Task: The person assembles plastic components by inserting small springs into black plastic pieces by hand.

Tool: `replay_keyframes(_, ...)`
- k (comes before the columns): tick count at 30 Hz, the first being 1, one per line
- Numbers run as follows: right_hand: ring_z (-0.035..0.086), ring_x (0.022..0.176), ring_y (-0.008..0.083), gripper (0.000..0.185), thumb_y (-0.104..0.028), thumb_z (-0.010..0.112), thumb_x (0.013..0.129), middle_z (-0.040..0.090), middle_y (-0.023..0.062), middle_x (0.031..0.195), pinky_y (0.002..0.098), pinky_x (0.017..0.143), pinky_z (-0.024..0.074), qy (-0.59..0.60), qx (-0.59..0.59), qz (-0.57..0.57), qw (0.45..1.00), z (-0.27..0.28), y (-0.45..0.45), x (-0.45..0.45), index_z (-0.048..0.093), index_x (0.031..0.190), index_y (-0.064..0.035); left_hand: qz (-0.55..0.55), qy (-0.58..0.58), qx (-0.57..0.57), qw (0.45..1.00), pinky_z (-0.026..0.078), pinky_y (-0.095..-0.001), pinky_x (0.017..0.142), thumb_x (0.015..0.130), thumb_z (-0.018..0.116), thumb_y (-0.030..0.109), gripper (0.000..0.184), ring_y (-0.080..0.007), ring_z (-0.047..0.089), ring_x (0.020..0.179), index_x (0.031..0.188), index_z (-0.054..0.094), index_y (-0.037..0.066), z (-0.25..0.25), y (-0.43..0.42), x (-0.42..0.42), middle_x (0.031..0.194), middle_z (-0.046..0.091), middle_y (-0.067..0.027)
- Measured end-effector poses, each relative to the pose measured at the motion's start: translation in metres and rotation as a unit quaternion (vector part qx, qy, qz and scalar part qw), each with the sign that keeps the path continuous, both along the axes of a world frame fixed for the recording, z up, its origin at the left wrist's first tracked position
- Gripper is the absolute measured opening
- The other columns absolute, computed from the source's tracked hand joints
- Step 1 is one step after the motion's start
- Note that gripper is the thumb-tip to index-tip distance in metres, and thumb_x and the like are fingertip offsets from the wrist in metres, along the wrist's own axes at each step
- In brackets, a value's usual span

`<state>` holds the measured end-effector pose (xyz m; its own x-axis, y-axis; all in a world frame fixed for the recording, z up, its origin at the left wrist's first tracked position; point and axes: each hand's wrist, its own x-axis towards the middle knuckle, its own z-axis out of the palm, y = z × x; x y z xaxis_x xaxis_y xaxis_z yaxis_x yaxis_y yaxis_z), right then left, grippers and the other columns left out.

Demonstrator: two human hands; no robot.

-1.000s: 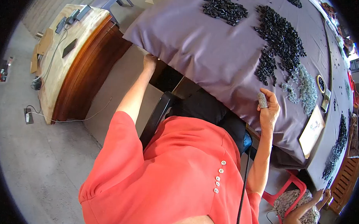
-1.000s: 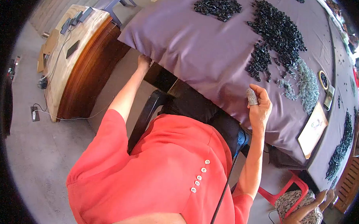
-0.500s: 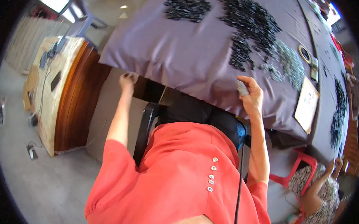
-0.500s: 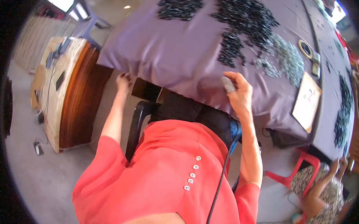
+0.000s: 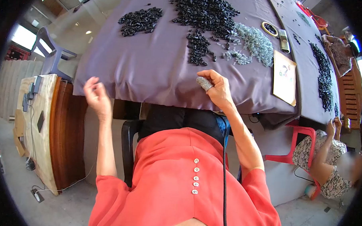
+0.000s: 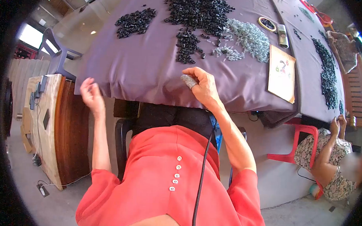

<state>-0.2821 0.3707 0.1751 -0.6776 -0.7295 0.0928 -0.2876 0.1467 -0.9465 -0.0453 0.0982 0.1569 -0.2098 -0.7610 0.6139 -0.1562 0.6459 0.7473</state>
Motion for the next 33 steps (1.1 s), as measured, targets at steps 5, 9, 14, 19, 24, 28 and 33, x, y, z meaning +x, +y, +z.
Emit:
replay_keyframes(5,0.06,0.076,0.0122,0.02,-0.004,0.062,0.08,0.066,0.0094,0.084,0.026,0.069,0.0472,0.003,0.0,-0.004,1.0,0.001,0.0,0.0,0.061,0.1,-0.0005,-0.192,-0.064,0.0,0.979,0.044,-0.0252,0.073,0.084,0.053,0.0,0.01,-0.0151,0.055,0.083,0.092,0.059,0.003,0.003,0.059,-0.082,0.092,0.057,-0.0057)
replay_keyframes(9,0.06,0.076,0.0123,0.02,-0.004,0.062,0.08,0.066,0.0097,0.084,0.026,0.07,0.0473,0.0,0.0,-0.003,1.0,0.0,0.001,-0.001,0.061,0.099,-0.0002,-0.301,-0.034,0.0,0.953,0.045,-0.0264,0.065,0.082,0.054,-0.003,0.01,-0.0165,0.056,0.073,0.089,0.058,0.002,0.025,0.091,-0.14,0.084,0.057,-0.0072)
replay_keyframes(14,0.06,0.076,0.012,0.02,-0.004,0.062,0.08,0.066,0.0092,0.084,0.0263,0.069,0.0473,0.004,-0.005,-0.001,1.0,0.0,0.0,-0.001,0.061,0.099,-0.0004,-0.325,-0.03,-0.026,0.945,0.044,-0.0238,0.065,0.082,0.054,-0.003,0.01,-0.0115,0.053,0.071,0.091,0.058,0.002,0.02,0.107,-0.191,0.083,0.057,-0.0046)
replay_keyframes(19,0.052,0.066,0.0066,0.019,-0.004,0.06,0.082,0.063,0.0029,0.081,0.0225,0.057,0.0419,-0.001,-0.01,0.006,1.0,0.0,0.001,-0.001,0.062,0.101,-0.0028,-0.32,-0.055,-0.025,0.945,0.046,-0.0365,0.067,0.078,0.054,-0.004,0.01,-0.0294,0.056,0.077,0.085,0.056,0.003,0.0,0.118,-0.196,0.082,0.057,-0.011)
replay_keyframes(24,0.048,0.06,0.0045,0.019,-0.001,0.057,0.083,0.06,0.0001,0.076,0.0208,0.051,0.0397,-0.019,-0.019,0.009,1.0,-0.001,0.002,-0.003,0.062,0.101,-0.0038,-0.318,-0.039,0.019,0.947,0.046,-0.0368,0.066,0.078,0.055,-0.003,0.008,-0.0294,0.058,0.074,0.084,0.056,0.003,-0.005,0.116,-0.194,0.08,0.058,-0.0113)
replay_keyframes(28,0.048,0.058,0.0049,0.023,0.003,0.053,0.081,0.057,-0.0003,0.074,0.02,0.051,0.0405,-0.01,0.0,-0.017,1.0,-0.002,0.01,-0.015,0.062,0.101,-0.0035,-0.319,-0.04,0.014,0.947,0.046,-0.0363,0.065,0.078,0.054,-0.002,0.008,-0.0291,0.058,0.073,0.084,0.056,0.003,-0.007,0.116,-0.195,0.08,0.058,-0.0115)
replay_keyframes(33,0.054,0.06,0.0125,0.036,0.007,0.044,0.071,0.06,0.0049,0.075,0.0249,0.057,0.0442,0.01,0.058,-0.095,0.994,0.011,0.017,-0.034,0.062,0.101,-0.003,-0.316,-0.045,0.026,0.947,0.046,-0.0368,0.066,0.079,0.054,-0.002,0.008,-0.029,0.058,0.074,0.084,0.056,0.003,-0.004,0.117,-0.192,0.08,0.059,-0.0118)
